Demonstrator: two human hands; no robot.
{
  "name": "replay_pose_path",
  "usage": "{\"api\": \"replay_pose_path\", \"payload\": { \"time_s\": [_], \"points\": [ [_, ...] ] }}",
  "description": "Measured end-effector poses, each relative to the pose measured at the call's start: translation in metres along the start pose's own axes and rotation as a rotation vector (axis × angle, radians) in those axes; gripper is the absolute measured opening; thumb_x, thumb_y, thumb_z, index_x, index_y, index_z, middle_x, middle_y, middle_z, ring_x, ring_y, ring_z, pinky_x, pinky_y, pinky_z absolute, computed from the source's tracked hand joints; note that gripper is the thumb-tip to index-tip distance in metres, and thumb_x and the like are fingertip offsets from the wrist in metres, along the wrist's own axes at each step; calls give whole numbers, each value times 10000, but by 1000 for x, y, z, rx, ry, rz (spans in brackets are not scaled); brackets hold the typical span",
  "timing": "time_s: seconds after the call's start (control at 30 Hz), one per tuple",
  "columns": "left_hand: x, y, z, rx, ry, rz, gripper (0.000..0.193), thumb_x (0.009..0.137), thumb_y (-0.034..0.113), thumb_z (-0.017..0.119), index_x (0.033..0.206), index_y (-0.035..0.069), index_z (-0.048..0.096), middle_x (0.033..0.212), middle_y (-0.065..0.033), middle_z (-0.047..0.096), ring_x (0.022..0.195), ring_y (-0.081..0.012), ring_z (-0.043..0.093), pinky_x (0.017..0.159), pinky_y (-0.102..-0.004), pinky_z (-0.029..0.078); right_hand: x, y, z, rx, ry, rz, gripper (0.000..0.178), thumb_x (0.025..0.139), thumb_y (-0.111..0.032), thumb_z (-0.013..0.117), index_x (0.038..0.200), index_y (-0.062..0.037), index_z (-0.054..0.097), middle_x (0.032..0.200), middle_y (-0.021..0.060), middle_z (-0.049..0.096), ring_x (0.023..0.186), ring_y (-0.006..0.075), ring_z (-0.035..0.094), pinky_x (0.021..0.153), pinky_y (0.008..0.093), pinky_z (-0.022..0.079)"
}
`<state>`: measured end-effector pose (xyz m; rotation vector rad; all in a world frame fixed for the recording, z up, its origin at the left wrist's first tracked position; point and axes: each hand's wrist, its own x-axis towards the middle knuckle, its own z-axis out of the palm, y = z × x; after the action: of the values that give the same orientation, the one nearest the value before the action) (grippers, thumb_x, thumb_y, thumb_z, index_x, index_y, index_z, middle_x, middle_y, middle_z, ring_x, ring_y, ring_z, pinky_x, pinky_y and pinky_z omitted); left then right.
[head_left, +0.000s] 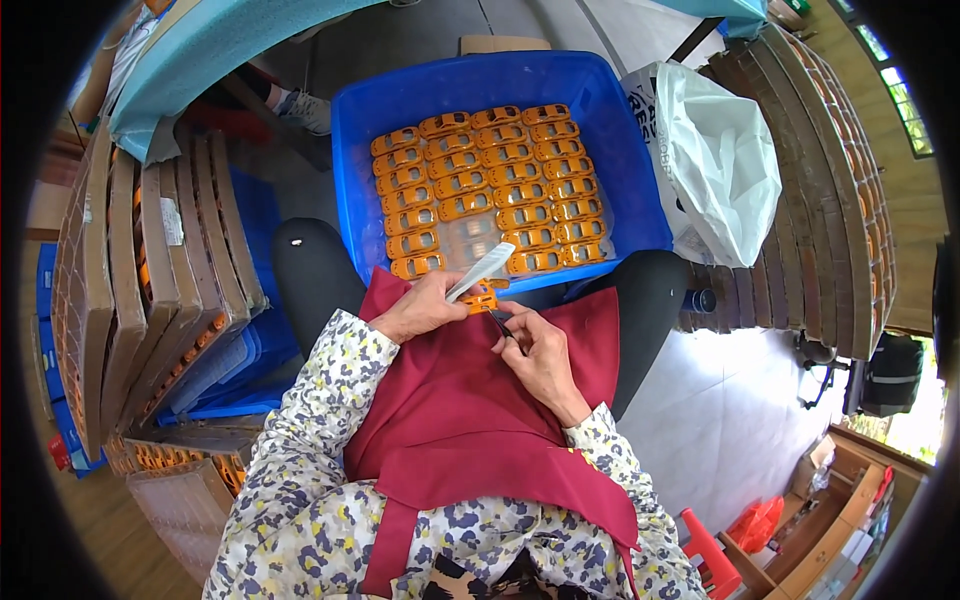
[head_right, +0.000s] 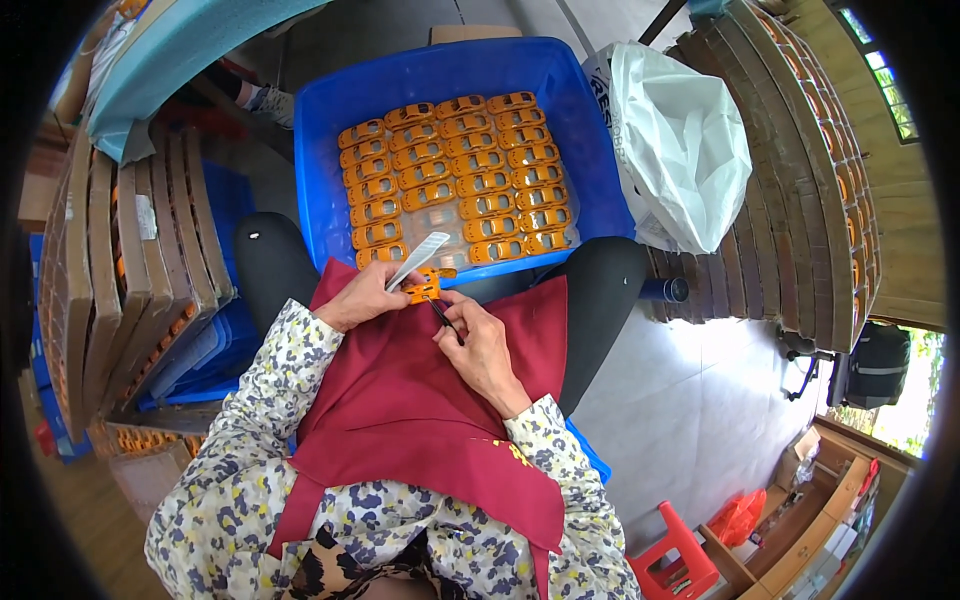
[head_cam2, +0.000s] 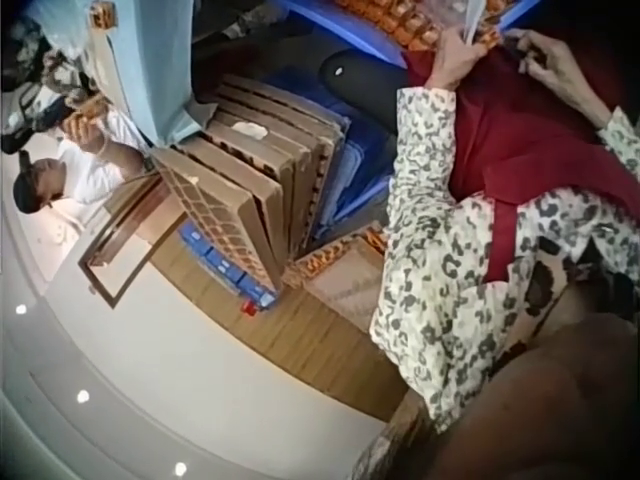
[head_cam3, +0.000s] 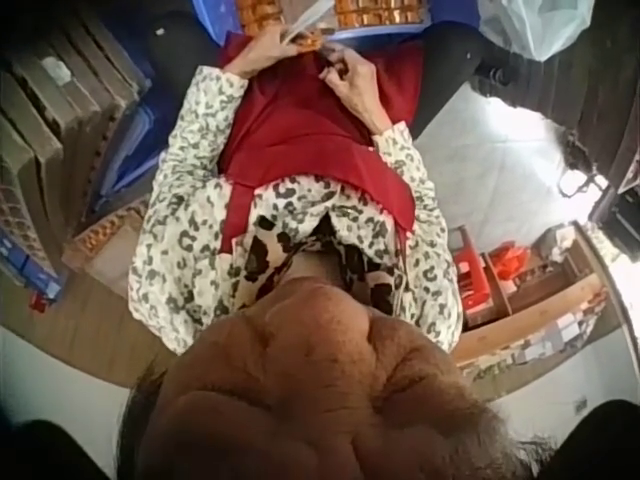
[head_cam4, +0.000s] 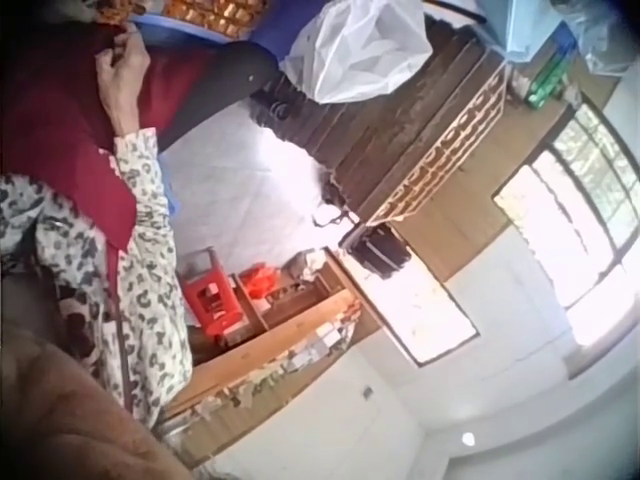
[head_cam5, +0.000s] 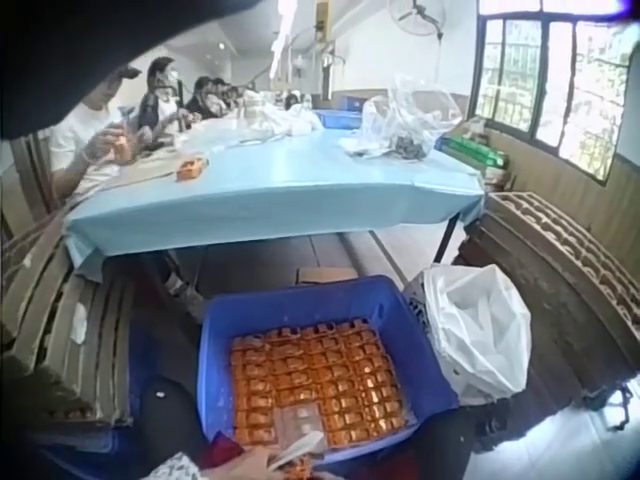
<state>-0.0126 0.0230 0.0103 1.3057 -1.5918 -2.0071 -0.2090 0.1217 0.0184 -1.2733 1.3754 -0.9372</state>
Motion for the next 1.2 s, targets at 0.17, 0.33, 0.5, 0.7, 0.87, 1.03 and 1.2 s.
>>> {"api": "replay_pose_path", "payload": {
  "time_s": [0.17, 0.33, 0.5, 0.7, 0.87, 1.03, 1.2],
  "points": [
    [0, 0, 2, 3, 6, 26, 261, 783, 75, 614, 1024, -19, 647, 818, 7, 580, 738, -68, 512, 671, -221, 421, 0, 3, 2, -70, -15, -52, 127, 787, 133, 531, 891, 63, 519, 1261, 207, 580, 718, 120, 675, 623, 236, 539],
    [1, 1, 2, 31, -1, 39, 264, 782, 80, 616, 1022, -24, 650, 801, 1, 588, 715, -66, 510, 655, -225, 422, 1, 2, 3, -110, -11, -55, 121, 788, 126, 535, 889, 62, 521, 1255, 214, 581, 720, 136, 679, 639, 249, 548],
    [3, -6, 2, 52, 9, 62, 268, 782, 90, 615, 1021, -28, 652, 789, -6, 595, 704, -69, 513, 644, -232, 426, 1, 2, 4, -143, -6, -65, 121, 787, 119, 545, 890, 61, 522, 1243, 216, 586, 724, 146, 680, 641, 256, 551],
    [2, -7, 4, 64, 20, 86, 273, 777, 94, 613, 1015, -34, 649, 781, -18, 602, 691, -78, 520, 632, -245, 433, 0, 2, 5, -147, 11, -66, 122, 783, 110, 560, 888, 59, 525, 1220, 214, 599, 718, 149, 677, 647, 262, 549],
    [1, 0, 0, 104, -46, -12, 325, 769, 69, 604, 1077, -35, 615, 919, -35, 609, 839, -98, 543, 757, -231, 436, 1, 2, 5, -170, 14, -83, 125, 781, 105, 566, 889, 56, 524, 1206, 207, 609, 704, 144, 670, 642, 265, 541],
    [1, 2, 1, 102, -40, -19, 327, 769, 66, 602, 1080, -36, 615, 925, -41, 610, 845, -105, 545, 762, -236, 437, 1, 2, 6, -173, 13, -73, 124, 780, 103, 568, 886, 57, 523, 1198, 194, 616, 700, 141, 664, 636, 266, 537],
    [0, 2, 2, 101, -39, -6, 326, 769, 64, 603, 1079, -35, 615, 937, -44, 608, 851, -109, 546, 766, -241, 440, 1, 2, 7, -185, 21, -67, 126, 778, 101, 570, 885, 54, 526, 1192, 186, 621, 702, 143, 663, 635, 266, 535]
  ]
}}
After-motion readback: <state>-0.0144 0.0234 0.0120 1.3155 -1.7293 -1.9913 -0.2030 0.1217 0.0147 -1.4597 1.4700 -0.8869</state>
